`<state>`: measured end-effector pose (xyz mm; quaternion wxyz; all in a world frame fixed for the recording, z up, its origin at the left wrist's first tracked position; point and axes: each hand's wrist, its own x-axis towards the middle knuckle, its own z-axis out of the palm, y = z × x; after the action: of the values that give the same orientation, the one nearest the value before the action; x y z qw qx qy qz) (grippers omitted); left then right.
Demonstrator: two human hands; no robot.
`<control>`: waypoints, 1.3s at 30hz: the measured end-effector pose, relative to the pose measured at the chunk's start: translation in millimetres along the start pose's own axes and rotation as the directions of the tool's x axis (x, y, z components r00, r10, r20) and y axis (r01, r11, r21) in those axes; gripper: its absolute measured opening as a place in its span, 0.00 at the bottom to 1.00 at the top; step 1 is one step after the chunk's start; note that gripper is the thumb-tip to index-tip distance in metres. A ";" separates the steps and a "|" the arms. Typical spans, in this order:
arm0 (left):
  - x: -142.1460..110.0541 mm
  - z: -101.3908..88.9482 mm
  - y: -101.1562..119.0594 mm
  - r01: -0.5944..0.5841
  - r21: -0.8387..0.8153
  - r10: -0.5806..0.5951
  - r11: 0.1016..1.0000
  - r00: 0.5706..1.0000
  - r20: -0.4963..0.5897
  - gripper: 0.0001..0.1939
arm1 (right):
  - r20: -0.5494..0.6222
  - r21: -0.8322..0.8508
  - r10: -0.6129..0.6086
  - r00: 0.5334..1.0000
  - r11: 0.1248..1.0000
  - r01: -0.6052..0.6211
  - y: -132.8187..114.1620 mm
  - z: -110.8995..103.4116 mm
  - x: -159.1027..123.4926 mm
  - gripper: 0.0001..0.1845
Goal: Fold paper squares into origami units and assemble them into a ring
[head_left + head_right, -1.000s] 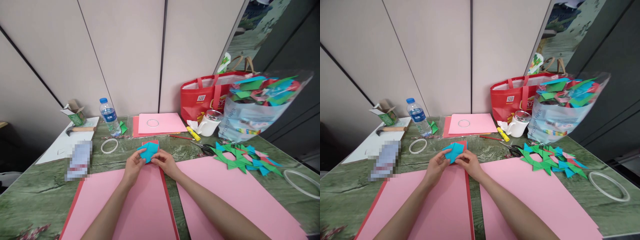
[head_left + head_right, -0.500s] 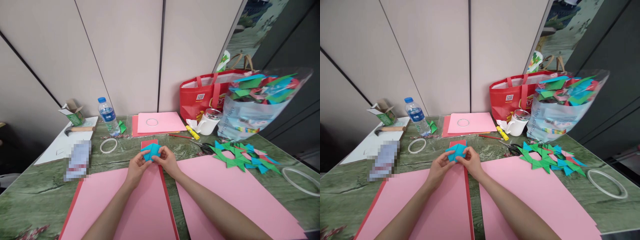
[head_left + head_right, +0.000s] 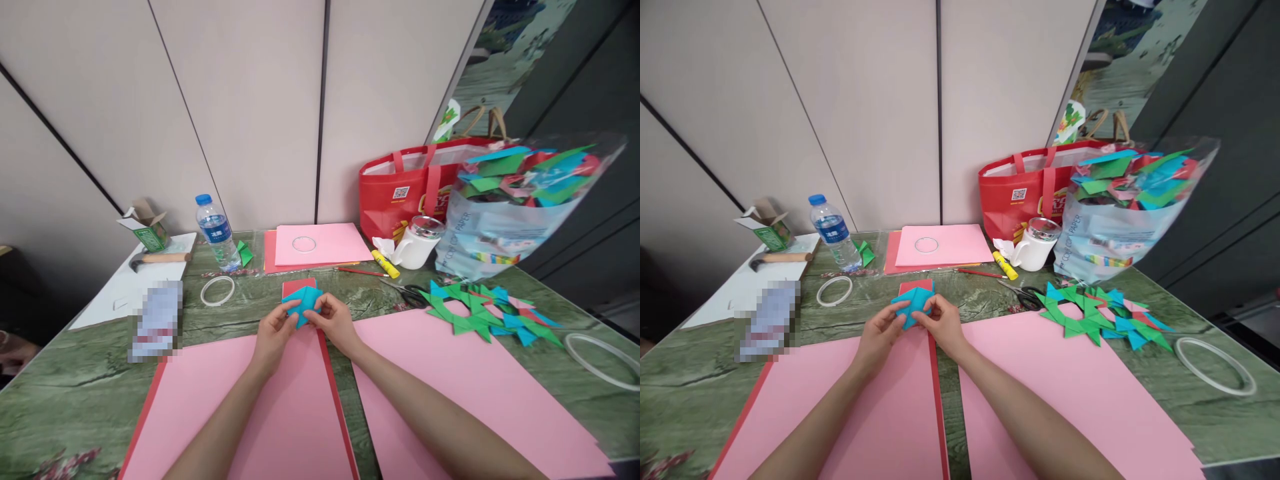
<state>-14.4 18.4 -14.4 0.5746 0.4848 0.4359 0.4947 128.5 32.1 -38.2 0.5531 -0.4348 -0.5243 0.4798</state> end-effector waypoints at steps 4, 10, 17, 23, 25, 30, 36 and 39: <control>0.1 -1.1 -1.1 0.016 -0.033 -0.016 0.999 1.000 -0.004 0.18 | -0.014 0.005 0.005 1.000 1.000 -0.005 0.9 -0.1 0.2 0.18; 0.6 1.0 -0.1 -0.028 -0.034 0.029 0.999 0.999 0.025 0.21 | -0.015 0.019 0.015 1.000 1.000 -0.015 1.3 0.4 -0.1 0.17; -3.1 6.1 9.0 -0.012 0.000 0.012 1.000 0.999 -0.052 0.20 | -0.018 0.027 -0.010 1.000 1.000 0.010 0.1 0.5 -0.3 0.19; -2.4 6.1 6.0 -0.016 -0.033 0.014 0.999 0.998 -0.053 0.21 | -0.014 0.053 -0.016 1.000 0.998 0.017 -3.1 1.9 -1.8 0.18; -1.4 5.3 3.7 -0.017 -0.052 0.015 0.999 0.999 -0.040 0.21 | -0.013 0.053 -0.020 1.000 0.998 0.021 -4.2 2.3 -2.4 0.17; -1.1 5.0 2.8 -0.002 -0.061 0.000 0.998 0.999 -0.041 0.22 | -0.009 0.023 -0.019 1.000 1.000 0.019 -4.6 2.4 -2.8 0.14; -1.8 6.9 2.7 0.008 -0.093 -0.014 0.996 0.998 -0.059 0.22 | -0.016 0.029 -0.018 1.000 0.999 0.018 -3.2 2.8 -2.8 0.14; -1.5 6.9 1.8 0.010 -0.106 -0.016 0.994 0.998 -0.053 0.23 | -0.022 0.020 -0.016 1.000 1.000 0.017 -2.8 2.8 -2.9 0.14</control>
<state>-8.1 16.1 -11.6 0.5906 0.4374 0.4278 0.5262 125.9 28.7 -35.8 0.5673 -0.4300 -0.5168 0.4757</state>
